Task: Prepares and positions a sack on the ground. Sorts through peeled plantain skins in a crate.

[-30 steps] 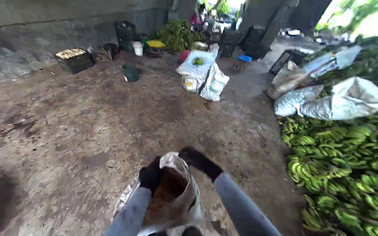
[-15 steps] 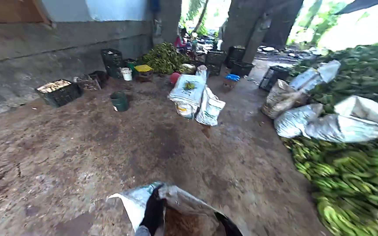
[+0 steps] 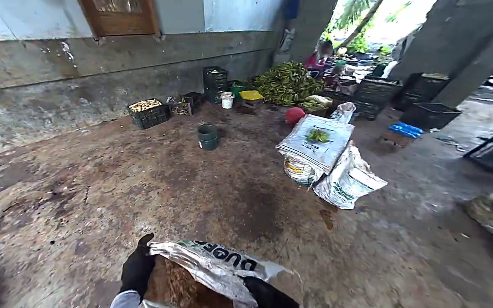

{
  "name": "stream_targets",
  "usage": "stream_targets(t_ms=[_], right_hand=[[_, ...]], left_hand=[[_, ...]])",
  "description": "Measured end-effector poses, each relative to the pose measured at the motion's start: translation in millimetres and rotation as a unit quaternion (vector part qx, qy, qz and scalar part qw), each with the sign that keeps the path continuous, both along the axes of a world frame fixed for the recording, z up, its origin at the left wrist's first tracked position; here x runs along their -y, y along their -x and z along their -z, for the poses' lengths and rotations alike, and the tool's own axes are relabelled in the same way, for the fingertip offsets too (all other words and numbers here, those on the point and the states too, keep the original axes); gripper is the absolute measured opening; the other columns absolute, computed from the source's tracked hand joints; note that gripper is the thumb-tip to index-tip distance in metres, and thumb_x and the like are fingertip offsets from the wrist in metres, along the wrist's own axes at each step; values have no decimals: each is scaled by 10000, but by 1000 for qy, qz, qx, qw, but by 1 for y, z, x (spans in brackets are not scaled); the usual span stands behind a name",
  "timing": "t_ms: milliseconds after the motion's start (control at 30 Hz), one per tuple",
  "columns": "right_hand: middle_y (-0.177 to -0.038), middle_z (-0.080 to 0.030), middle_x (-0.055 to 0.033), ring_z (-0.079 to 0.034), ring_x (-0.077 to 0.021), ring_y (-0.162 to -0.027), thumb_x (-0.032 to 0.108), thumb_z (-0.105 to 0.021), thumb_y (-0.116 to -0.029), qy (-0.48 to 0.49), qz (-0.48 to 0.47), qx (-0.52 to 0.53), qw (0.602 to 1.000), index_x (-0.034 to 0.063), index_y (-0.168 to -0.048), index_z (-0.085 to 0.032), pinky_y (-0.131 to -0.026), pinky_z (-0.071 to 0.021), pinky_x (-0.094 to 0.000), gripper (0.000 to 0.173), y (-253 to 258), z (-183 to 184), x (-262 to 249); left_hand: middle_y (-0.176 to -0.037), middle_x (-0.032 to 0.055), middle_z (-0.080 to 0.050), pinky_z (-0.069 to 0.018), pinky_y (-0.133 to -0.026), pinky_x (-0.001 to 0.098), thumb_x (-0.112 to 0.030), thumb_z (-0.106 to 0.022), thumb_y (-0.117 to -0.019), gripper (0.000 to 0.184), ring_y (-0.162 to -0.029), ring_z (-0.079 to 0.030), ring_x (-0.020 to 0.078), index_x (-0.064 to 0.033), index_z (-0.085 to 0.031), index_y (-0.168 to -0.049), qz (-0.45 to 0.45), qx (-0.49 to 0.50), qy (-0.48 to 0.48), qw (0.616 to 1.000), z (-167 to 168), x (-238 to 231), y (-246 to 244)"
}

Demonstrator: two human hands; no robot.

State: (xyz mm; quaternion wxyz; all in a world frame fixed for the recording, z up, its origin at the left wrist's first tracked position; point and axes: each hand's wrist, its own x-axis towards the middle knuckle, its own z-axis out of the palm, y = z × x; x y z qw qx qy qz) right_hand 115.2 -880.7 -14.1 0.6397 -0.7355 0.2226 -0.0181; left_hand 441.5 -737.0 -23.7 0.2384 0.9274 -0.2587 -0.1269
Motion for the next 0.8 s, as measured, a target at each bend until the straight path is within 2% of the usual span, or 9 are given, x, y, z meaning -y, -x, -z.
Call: stream_targets(t_ms=[133, 200, 300, 367, 467, 567, 633, 700, 800], right_hand=[[-1180, -647, -126, -594, -65, -1023, 79, -418, -1079, -3, 35, -80, 996, -57, -1304, -582, -946, -482, -229, 309, -53, -34, 105], [-1247, -660, -132, -622, -88, -1101, 125, -446, -1068, 15, 113, -61, 992, -38, -1345, -583, -998, -502, -270, 349, -58, -11, 174], [-1238, -648, -111, -621, -97, -1067, 174, -420, -1087, -18, 224, -57, 973, 10, -1371, -564, -955, -523, -295, 358, -77, -20, 252], [-1201, -652, -71, -611, -43, -1029, 150, -415, -1084, -34, 241, -37, 969, 10, -1351, -571, -925, -519, -243, 339, -95, -37, 295], [-1126, -649, -17, -595, 17, -974, 126, -413, -1081, -56, 198, -25, 978, 5, -1305, -585, -884, -510, -188, 307, -137, -53, 345], [-1023, -631, -17, -584, -17, -875, 187, -404, -1094, -18, 114, -72, 991, 20, -1215, -619, -810, -513, -225, 298, -182, -60, 404], [-1129, -670, -78, -619, -92, -968, 284, -468, -1081, 32, 115, -98, 988, 36, -1265, -640, -881, -517, -302, 353, -194, -57, 463], [-1119, -665, -89, -634, -144, -926, 447, -575, -1011, 50, 202, -117, 971, 94, -1325, -581, -788, -529, -340, 473, -191, -46, 522], [-1407, -586, -176, -614, -287, -1236, 565, -623, -952, 117, 329, -105, 931, 124, -1522, -429, -1038, -507, -494, 747, -179, -64, 597]], left_hand=[[-1225, 224, -686, -512, -926, 682, -162, -713, -922, 723, -1103, -669, 459, -280, -393, -1560, 12, -91, -29, 995, 46, 76, -64], [-1380, 270, -579, -502, -963, 691, -377, -775, -893, 927, -1182, -625, 475, -217, -237, -1631, 86, -142, -84, 983, 55, 122, -73], [-1544, 254, -429, -444, -1044, 681, -701, -785, -731, 1215, -1346, -508, 456, -174, -185, -1647, 207, -100, -132, 964, 11, 193, -75], [-1576, 200, -428, -362, -1150, 607, -729, -742, -746, 1130, -1425, -441, 401, -124, -326, -1606, 285, -1, 11, 958, -27, 246, -60], [-1495, 216, -526, -350, -1155, 625, -723, -675, -818, 970, -1380, -495, 422, -80, -478, -1517, 390, 168, 178, 888, -47, 335, -18], [-1441, 209, -570, -472, -1017, 600, -494, -656, -928, 826, -1220, -616, 413, -181, -324, -1616, 417, 131, 45, 898, -46, 430, 5], [-1358, 197, -608, -548, -868, 600, -339, -578, -987, 747, -1063, -677, 411, -292, -224, -1643, 412, 38, -70, 907, -50, 503, -13], [-1409, 199, -588, -527, -913, 642, -279, -544, -1013, 668, -1131, -658, 438, -299, -280, -1626, 377, -16, -111, 919, -41, 567, -42], [-1386, 201, -610, -519, -973, 622, -261, -497, -1045, 561, -1191, -644, 415, -206, -372, -1589, 270, -3, -52, 961, -30, 648, -104]])
